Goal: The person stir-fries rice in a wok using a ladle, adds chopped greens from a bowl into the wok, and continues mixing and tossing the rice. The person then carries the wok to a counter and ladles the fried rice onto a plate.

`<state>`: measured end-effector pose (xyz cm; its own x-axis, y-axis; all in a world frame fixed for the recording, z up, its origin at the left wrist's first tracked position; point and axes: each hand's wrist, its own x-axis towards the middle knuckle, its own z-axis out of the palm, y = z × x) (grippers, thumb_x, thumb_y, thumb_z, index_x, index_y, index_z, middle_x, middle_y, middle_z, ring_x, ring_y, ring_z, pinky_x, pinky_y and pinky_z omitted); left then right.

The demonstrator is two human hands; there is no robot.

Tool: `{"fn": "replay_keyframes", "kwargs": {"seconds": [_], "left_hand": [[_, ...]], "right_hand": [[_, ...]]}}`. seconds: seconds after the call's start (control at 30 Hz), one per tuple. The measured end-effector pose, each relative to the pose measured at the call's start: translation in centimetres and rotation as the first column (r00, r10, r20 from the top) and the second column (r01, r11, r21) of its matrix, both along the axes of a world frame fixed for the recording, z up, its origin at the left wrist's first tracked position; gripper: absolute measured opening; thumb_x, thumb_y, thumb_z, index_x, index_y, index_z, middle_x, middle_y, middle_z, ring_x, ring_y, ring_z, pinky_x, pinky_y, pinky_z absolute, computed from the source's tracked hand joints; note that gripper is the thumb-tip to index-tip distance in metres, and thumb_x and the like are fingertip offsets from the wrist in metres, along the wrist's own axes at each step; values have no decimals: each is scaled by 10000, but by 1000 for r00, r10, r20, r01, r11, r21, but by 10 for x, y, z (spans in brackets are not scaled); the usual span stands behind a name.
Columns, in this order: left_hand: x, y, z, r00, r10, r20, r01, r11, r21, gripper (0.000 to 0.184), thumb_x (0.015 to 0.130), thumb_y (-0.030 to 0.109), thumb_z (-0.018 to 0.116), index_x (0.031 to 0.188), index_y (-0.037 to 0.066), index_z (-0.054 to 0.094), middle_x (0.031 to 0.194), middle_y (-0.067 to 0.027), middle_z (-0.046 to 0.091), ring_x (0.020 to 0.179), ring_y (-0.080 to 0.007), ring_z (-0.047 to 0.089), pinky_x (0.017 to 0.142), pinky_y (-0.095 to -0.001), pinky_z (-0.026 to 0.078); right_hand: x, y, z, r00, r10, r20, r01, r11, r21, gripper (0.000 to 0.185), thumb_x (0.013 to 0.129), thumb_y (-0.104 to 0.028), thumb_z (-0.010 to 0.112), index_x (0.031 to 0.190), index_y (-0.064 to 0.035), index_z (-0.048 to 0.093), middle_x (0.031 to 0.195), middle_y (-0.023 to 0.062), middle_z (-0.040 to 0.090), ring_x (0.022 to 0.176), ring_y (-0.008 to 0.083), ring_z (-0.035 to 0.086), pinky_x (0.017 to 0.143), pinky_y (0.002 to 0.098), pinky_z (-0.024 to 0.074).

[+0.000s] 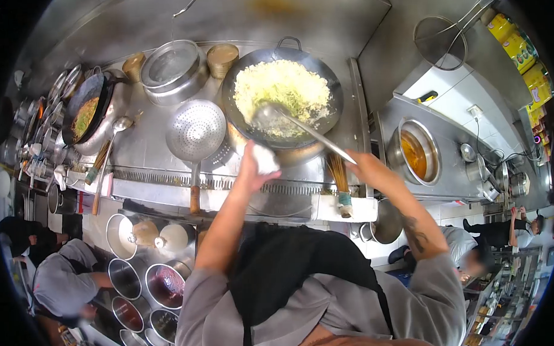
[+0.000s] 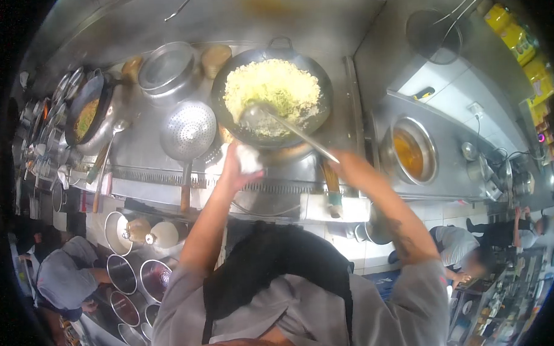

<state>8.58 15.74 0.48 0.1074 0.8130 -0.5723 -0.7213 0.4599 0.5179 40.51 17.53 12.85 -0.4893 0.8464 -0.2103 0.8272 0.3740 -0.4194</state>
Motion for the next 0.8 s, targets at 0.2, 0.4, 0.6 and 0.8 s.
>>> {"fn": "replay_keyframes", "kwargs": {"seconds": [0.2,0.4,0.6,0.8], "left_hand": [[58,42,0,982,181,51,-172,974,-148,466,877,534,451,1156,161,475,1055,-67,548,963,-273,520,752,-536,476],[46,56,-25,978,206,26,-199,966,-166,237,846,259,604,1046,154,532,979,-51,557,886,-227,527,677,-392,490],[39,64,-41,990,132,50,-122,978,-169,147,839,197,617,943,136,534,776,-36,561,718,-191,547,522,-321,459],[35,63,-28,995,97,-10,-97,976,-195,120,836,188,612,914,130,540,742,-42,569,692,-190,565,492,-297,445]], "right_hand": [[9,-25,-8,997,-32,-64,32,999,-2,348,905,-165,553,1232,-51,513,874,279,615,834,454,595,736,491,471],[39,-4,21,975,-125,185,128,992,-5,396,908,-157,552,1276,-22,492,942,314,605,902,440,604,779,463,480],[15,33,-9,986,-51,-160,87,970,225,384,919,-172,549,1260,0,514,935,297,621,856,442,611,769,463,487],[-86,73,-70,973,-20,-228,30,999,40,407,925,-190,525,1297,-34,472,793,278,617,736,426,621,652,471,494]]}}
